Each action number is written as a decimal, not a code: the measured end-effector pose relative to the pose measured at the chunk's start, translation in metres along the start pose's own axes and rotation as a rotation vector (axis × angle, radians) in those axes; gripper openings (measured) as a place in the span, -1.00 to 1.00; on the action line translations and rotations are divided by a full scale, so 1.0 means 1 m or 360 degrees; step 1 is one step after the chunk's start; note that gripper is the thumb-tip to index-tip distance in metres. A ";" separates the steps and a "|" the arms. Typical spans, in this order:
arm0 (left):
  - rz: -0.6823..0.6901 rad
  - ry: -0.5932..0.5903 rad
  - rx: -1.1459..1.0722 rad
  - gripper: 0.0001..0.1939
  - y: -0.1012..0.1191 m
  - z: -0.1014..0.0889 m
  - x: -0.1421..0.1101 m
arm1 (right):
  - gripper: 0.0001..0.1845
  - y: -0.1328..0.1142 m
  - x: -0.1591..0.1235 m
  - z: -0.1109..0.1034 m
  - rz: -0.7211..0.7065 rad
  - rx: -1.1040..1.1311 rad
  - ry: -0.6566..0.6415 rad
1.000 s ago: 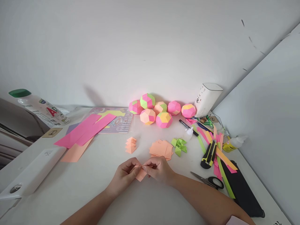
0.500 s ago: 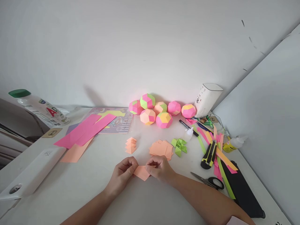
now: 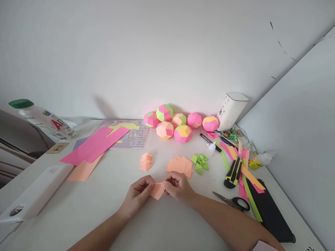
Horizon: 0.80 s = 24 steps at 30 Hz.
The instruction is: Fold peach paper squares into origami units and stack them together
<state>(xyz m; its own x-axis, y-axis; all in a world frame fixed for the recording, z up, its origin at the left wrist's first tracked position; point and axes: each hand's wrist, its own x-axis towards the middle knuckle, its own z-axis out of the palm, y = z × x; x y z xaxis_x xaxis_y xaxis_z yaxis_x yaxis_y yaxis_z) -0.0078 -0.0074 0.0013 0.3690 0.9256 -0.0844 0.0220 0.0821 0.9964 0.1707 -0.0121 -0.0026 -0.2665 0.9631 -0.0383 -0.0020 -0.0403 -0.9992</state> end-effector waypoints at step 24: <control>-0.0075 -0.0031 0.0017 -0.82 0.003 0.000 0.001 | -0.93 -0.001 -0.001 0.001 -0.0090 -0.0105 -0.0144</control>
<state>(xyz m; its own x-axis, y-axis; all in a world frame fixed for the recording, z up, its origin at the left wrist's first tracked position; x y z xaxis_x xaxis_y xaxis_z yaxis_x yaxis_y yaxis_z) -0.0070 -0.0065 0.0040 0.3852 0.9135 -0.1312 0.0499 0.1213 0.9914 0.1698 -0.0134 -0.0012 -0.3536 0.9352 0.0165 0.0434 0.0341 -0.9985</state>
